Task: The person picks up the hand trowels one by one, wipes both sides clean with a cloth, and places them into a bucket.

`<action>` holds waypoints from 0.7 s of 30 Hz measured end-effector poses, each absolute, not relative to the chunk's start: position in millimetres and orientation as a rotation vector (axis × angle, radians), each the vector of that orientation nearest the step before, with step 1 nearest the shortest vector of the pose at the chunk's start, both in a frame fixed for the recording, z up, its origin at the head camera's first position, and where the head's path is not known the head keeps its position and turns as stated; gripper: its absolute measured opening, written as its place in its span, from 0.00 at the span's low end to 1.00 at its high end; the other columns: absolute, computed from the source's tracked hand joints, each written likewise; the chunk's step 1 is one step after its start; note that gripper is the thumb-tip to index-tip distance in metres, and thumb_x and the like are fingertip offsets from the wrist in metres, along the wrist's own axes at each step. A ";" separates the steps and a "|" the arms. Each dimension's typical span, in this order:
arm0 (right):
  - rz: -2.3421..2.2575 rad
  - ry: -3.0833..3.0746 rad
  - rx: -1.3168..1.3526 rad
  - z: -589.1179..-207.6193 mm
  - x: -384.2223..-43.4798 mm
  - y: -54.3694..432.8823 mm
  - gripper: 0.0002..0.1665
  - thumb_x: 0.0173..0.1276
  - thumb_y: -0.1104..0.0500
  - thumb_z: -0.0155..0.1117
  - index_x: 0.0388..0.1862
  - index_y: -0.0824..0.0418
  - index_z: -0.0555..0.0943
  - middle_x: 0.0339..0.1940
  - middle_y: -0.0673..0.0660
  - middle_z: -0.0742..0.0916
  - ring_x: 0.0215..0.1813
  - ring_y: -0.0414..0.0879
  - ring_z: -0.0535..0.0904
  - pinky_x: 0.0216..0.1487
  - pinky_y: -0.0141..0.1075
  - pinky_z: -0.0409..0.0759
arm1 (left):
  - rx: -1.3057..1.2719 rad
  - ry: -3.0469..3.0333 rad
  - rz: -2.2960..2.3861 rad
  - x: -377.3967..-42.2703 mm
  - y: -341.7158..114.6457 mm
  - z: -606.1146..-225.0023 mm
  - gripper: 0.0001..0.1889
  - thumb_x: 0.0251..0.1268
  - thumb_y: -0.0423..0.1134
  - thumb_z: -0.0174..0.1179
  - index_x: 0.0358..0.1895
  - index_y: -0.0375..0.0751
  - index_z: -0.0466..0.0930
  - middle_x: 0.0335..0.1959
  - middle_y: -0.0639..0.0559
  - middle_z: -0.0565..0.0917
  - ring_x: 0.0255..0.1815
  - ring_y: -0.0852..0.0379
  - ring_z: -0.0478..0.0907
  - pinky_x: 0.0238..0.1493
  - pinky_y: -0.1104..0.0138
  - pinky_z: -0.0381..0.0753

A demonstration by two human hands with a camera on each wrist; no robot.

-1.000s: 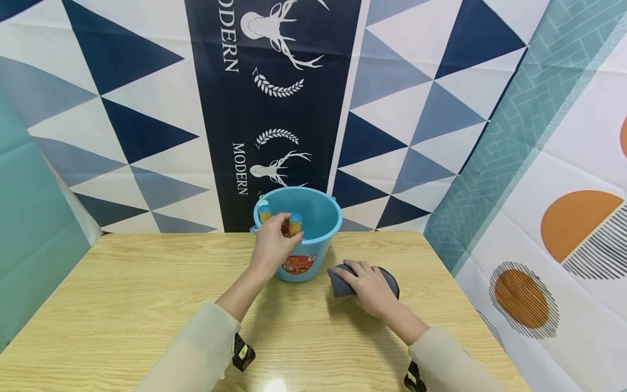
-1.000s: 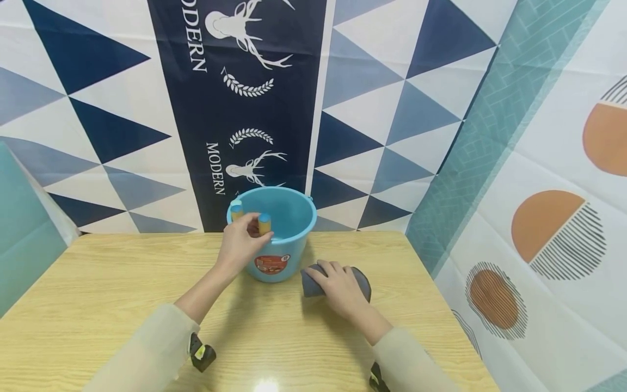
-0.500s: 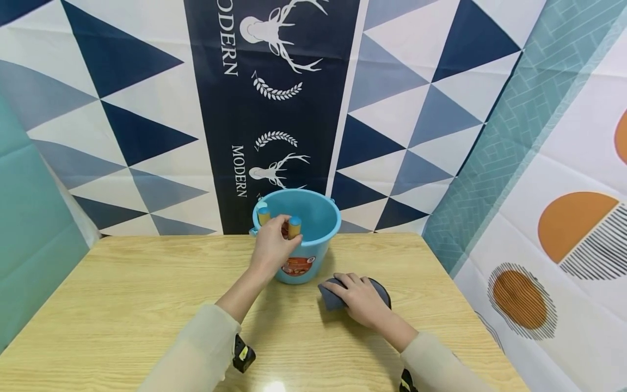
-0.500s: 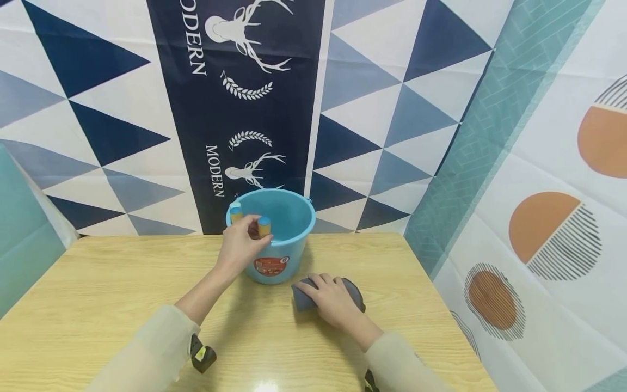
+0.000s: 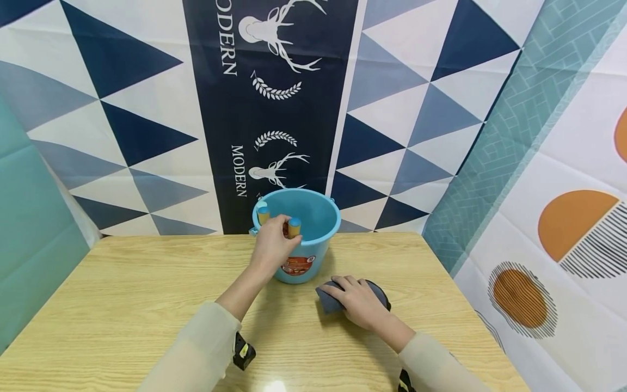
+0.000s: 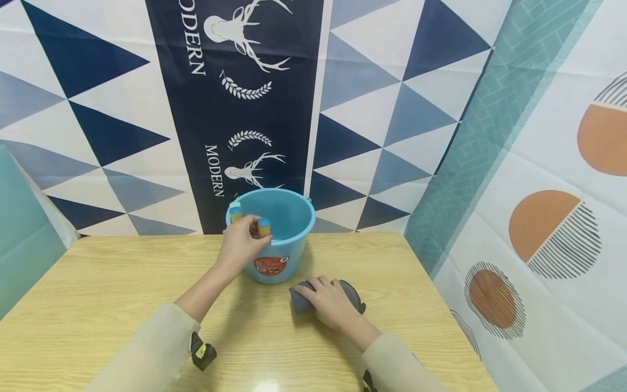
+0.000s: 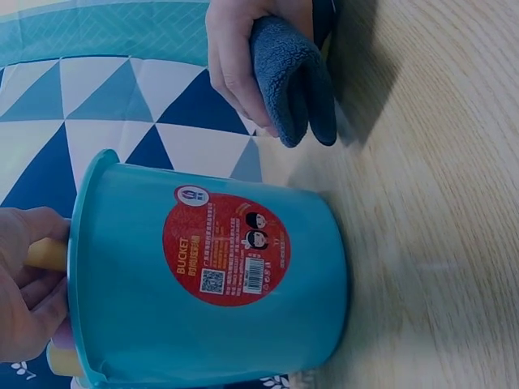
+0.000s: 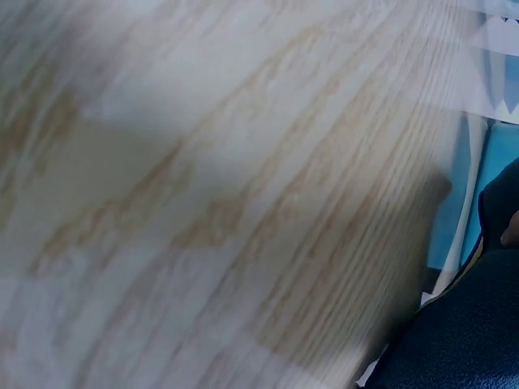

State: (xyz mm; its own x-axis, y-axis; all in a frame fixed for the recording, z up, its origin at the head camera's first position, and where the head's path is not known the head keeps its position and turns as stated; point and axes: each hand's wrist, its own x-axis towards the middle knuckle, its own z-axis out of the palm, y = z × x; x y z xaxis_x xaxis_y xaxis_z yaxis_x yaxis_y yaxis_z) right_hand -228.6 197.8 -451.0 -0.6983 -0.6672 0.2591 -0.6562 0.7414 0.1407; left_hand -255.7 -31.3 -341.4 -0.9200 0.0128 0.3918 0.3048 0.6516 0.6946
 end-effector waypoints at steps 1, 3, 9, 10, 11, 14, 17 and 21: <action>-0.055 -2.651 1.033 -450.8 -228.5 197.7 0.35 0.56 0.63 0.69 0.63 0.46 0.72 0.58 0.57 0.78 0.57 0.54 0.75 0.45 0.53 0.77 | -0.252 -2.522 -1.149 -256.1 -31.4 -341.4 0.18 0.54 0.38 0.65 0.48 0.35 0.77 0.39 0.45 0.83 0.40 0.51 0.78 0.42 0.60 0.80; -0.054 -2.651 1.037 -450.1 -228.4 197.6 0.35 0.56 0.63 0.69 0.63 0.46 0.72 0.58 0.58 0.78 0.57 0.54 0.75 0.45 0.53 0.77 | -0.252 -2.525 -1.143 -256.5 -31.6 -341.1 0.18 0.54 0.38 0.65 0.48 0.35 0.77 0.40 0.45 0.83 0.40 0.51 0.78 0.42 0.60 0.80; -0.080 -2.645 1.045 -451.1 -228.9 198.1 0.36 0.55 0.63 0.69 0.63 0.45 0.72 0.58 0.57 0.78 0.57 0.54 0.76 0.44 0.52 0.78 | -0.249 -2.529 -1.134 -256.9 -32.1 -340.5 0.19 0.54 0.38 0.66 0.49 0.34 0.78 0.41 0.45 0.83 0.40 0.52 0.78 0.42 0.61 0.80; -0.090 -2.642 1.047 -451.6 -229.1 198.1 0.36 0.55 0.63 0.69 0.63 0.45 0.72 0.58 0.57 0.78 0.56 0.54 0.76 0.44 0.52 0.78 | -0.248 -2.532 -1.132 -256.9 -32.2 -340.3 0.19 0.54 0.39 0.66 0.49 0.34 0.78 0.41 0.45 0.83 0.40 0.52 0.78 0.42 0.61 0.80; -0.100 -2.639 1.050 -452.3 -229.2 198.0 0.36 0.55 0.63 0.69 0.63 0.44 0.71 0.58 0.57 0.78 0.56 0.54 0.76 0.44 0.52 0.78 | -0.245 -2.534 -1.131 -256.9 -32.1 -340.2 0.20 0.54 0.39 0.66 0.49 0.34 0.78 0.41 0.45 0.83 0.40 0.52 0.78 0.42 0.61 0.80; -0.130 -2.626 1.058 -453.7 -229.1 198.0 0.36 0.56 0.62 0.68 0.63 0.43 0.71 0.58 0.57 0.78 0.56 0.54 0.76 0.43 0.51 0.78 | -0.242 -2.540 -1.131 -256.7 -31.9 -339.9 0.20 0.54 0.39 0.65 0.50 0.34 0.78 0.42 0.45 0.83 0.40 0.52 0.78 0.43 0.61 0.81; -0.147 -2.611 1.069 -454.8 -229.1 197.8 0.35 0.56 0.62 0.68 0.63 0.43 0.71 0.57 0.56 0.79 0.56 0.53 0.76 0.43 0.49 0.78 | -0.237 -2.542 -1.136 -256.7 -31.7 -340.4 0.21 0.54 0.39 0.65 0.51 0.35 0.77 0.43 0.44 0.83 0.41 0.52 0.78 0.44 0.60 0.81; -0.161 -2.589 1.078 -455.6 -229.1 197.3 0.34 0.56 0.62 0.68 0.62 0.43 0.72 0.57 0.56 0.79 0.56 0.53 0.76 0.42 0.48 0.78 | -0.237 -2.537 -1.150 -256.4 -32.1 -340.6 0.22 0.54 0.39 0.65 0.52 0.35 0.77 0.44 0.44 0.83 0.43 0.51 0.79 0.46 0.59 0.81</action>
